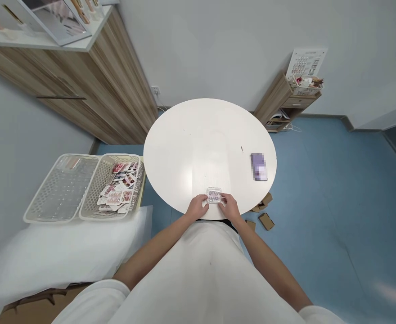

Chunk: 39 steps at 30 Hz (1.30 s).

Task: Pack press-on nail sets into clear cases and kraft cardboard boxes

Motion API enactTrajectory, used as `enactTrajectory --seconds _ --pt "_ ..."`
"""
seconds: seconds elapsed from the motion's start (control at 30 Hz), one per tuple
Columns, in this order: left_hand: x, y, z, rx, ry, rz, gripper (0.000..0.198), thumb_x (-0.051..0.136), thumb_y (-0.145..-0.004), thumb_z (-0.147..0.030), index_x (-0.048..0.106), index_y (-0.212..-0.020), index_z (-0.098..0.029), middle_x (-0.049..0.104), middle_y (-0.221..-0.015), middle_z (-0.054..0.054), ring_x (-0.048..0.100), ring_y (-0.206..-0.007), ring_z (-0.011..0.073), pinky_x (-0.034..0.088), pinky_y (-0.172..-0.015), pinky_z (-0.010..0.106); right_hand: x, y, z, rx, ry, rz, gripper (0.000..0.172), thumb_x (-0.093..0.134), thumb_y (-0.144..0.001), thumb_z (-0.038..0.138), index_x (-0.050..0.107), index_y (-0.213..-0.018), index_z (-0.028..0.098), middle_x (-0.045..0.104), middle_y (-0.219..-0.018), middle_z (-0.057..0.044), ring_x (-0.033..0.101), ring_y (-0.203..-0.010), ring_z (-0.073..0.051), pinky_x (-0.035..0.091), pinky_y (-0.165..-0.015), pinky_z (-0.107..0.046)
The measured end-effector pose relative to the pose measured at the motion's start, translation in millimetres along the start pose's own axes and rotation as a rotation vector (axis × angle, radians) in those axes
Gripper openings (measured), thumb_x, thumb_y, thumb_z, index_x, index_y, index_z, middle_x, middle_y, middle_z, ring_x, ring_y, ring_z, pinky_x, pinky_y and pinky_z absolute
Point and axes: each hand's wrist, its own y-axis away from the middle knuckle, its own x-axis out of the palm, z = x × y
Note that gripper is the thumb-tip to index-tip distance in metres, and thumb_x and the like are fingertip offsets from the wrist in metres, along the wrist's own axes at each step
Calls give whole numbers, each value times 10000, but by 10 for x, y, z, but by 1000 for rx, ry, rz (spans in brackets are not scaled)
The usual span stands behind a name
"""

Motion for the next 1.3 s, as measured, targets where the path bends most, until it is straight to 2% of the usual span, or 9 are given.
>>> enactTrajectory --seconds 0.13,0.23,0.33,0.43,0.57,0.83,1.07,1.2,1.3 --pt "34 11 -1 34 -113 4 305 495 -714 -177 553 -1013 -157 596 -1027 74 546 -975 200 447 -875 359 -16 16 -22 -79 181 105 541 541 -687 146 387 -1205 182 476 -1129 -111 509 -975 -205 444 -831 -364" --pt "11 -12 18 105 -225 -8 412 528 -706 -222 487 -1111 -159 500 -1183 107 461 -1095 234 407 -915 393 -77 -65 15 -221 396 154 645 617 -649 165 352 -1236 203 361 -1283 -132 375 -1153 -275 387 -885 -410" --pt "-35 -35 52 206 -323 54 563 571 -671 -229 401 -1205 -180 356 -1333 111 333 -1214 263 349 -961 419 -169 -209 74 -411 557 236 663 649 -638 189 350 -1229 217 299 -1353 -121 274 -1228 -304 336 -916 -430" --pt "-67 -43 88 269 -381 134 601 561 -671 -207 361 -1237 -183 324 -1360 109 320 -1227 256 323 -973 413 -239 -351 126 -552 653 342 564 623 -671 219 386 -1182 200 404 -1275 -128 355 -1170 -292 342 -890 -416" --pt "-75 -44 112 284 -428 143 605 541 -693 -230 333 -1257 -163 325 -1360 126 347 -1207 254 332 -952 396 -229 -450 148 -662 758 409 463 551 -715 222 411 -1151 152 484 -1170 -157 449 -1060 -290 371 -843 -401" --pt "-59 -71 43 289 -556 110 598 532 -710 -271 327 -1260 -162 348 -1347 129 358 -1193 259 323 -925 392 -129 -480 79 -694 841 397 470 494 -704 147 384 -1159 105 425 -1216 -197 391 -1141 -297 409 -850 -379" --pt "-59 -62 -53 317 -645 77 557 403 -738 -109 300 -1283 -158 386 -1323 110 405 -1153 223 314 -908 364 -223 -551 130 -621 714 559 354 409 -762 163 386 -1116 164 500 -1073 -104 477 -1018 -201 477 -710 -299" --pt "-83 -64 -70 267 -628 71 447 363 -778 -106 384 -1216 -193 483 -1231 87 457 -1097 203 321 -894 361 -269 -561 135 -630 611 563 392 399 -784 183 364 -1172 151 474 -1156 -123 455 -1085 -200 458 -789 -323" --pt "-107 -84 -92 249 -601 60 363 340 -815 -124 435 -1152 -220 533 -1168 68 485 -1062 190 317 -896 363 -308 -504 137 -647 544 531 507 447 -793 328 322 -1250 150 423 -1260 -143 384 -1182 -233 411 -874 -358"
